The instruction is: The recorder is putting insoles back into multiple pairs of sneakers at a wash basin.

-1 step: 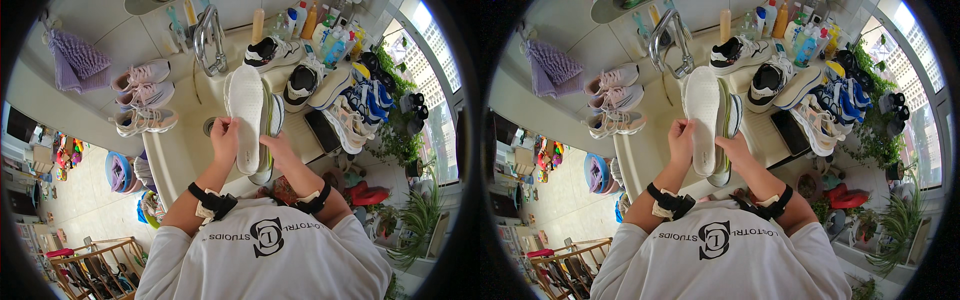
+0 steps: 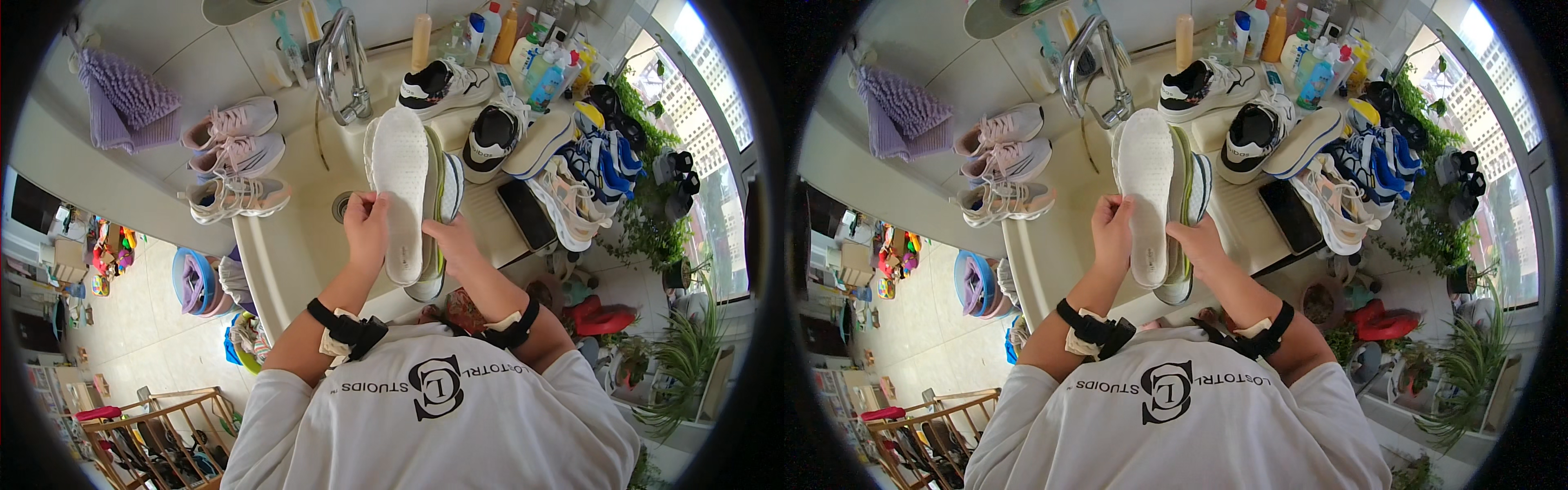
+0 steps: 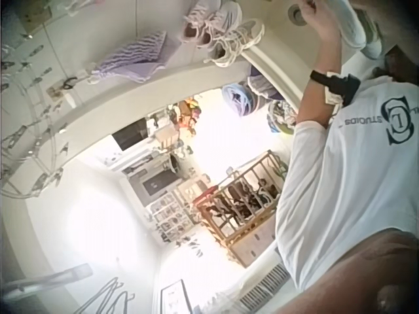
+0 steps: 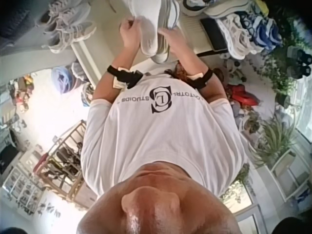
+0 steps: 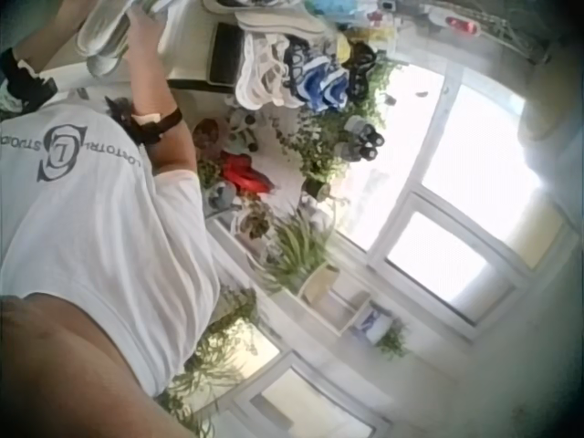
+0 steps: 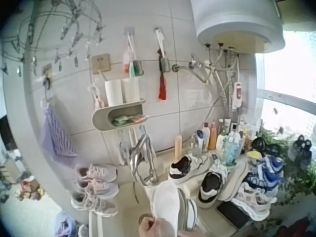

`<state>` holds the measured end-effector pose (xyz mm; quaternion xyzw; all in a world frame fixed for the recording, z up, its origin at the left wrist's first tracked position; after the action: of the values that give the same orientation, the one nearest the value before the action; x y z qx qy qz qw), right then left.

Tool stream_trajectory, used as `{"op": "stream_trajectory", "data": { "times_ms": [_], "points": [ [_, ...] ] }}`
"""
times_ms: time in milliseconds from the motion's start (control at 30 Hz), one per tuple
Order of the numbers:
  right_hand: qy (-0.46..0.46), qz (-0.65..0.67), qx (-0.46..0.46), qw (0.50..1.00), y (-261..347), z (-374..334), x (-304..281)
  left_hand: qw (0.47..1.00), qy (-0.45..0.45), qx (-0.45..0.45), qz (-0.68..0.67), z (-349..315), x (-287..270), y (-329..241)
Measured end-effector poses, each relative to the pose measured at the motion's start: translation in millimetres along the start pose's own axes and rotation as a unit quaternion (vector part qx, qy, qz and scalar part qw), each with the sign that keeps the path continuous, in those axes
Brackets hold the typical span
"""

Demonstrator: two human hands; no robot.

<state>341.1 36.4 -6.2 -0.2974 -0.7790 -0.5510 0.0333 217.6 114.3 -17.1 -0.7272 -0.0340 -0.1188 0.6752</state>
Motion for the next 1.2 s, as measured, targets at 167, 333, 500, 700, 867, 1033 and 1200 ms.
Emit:
{"op": "stream_trajectory", "data": {
  "times_ms": [167, 333, 500, 700, 867, 1033, 1200],
  "points": [
    [-0.032, -0.007, -0.045, 0.998, -2.9, 6.6, 2.9, 1.000, -0.002, 0.016, 0.003, 2.7, -2.9, -3.0],
    [-0.049, -0.035, -0.119, 0.991, 0.7, 7.3, 5.7, 0.999, -0.029, 0.015, 0.003, -0.4, -5.1, -7.5],
    [-0.077, -0.072, -0.154, 0.982, -4.1, 14.8, -0.5, 0.999, -0.044, 0.015, 0.009, -3.7, -6.4, -13.1],
    [-0.124, -0.156, -0.216, 0.956, 2.6, 12.0, -4.5, 0.999, -0.019, -0.039, 0.009, 0.2, -9.7, -6.4],
    [-0.129, -0.151, -0.250, 0.948, 7.5, 8.8, -2.8, 0.993, 0.010, -0.110, -0.040, 2.1, -6.9, -2.6],
    [-0.131, -0.167, -0.288, 0.934, 13.2, 2.2, 0.7, 0.984, 0.016, -0.164, -0.073, -4.9, -4.9, -9.8],
    [-0.135, -0.177, -0.313, 0.923, 13.7, -2.7, 6.8, 0.981, 0.014, -0.163, -0.107, -0.9, -8.1, 5.4]
  ]
}}
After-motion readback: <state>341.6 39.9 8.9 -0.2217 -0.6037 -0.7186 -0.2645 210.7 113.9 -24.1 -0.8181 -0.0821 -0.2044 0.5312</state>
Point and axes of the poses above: each hand's wrist, its own z-axis towards the middle knuckle, its own x-axis out of the palm, y = z × x, the point moved 5 cm from there along z, towards the middle knuckle, and after that the axes turned 3 degrees about z, right-handed, at the moved point
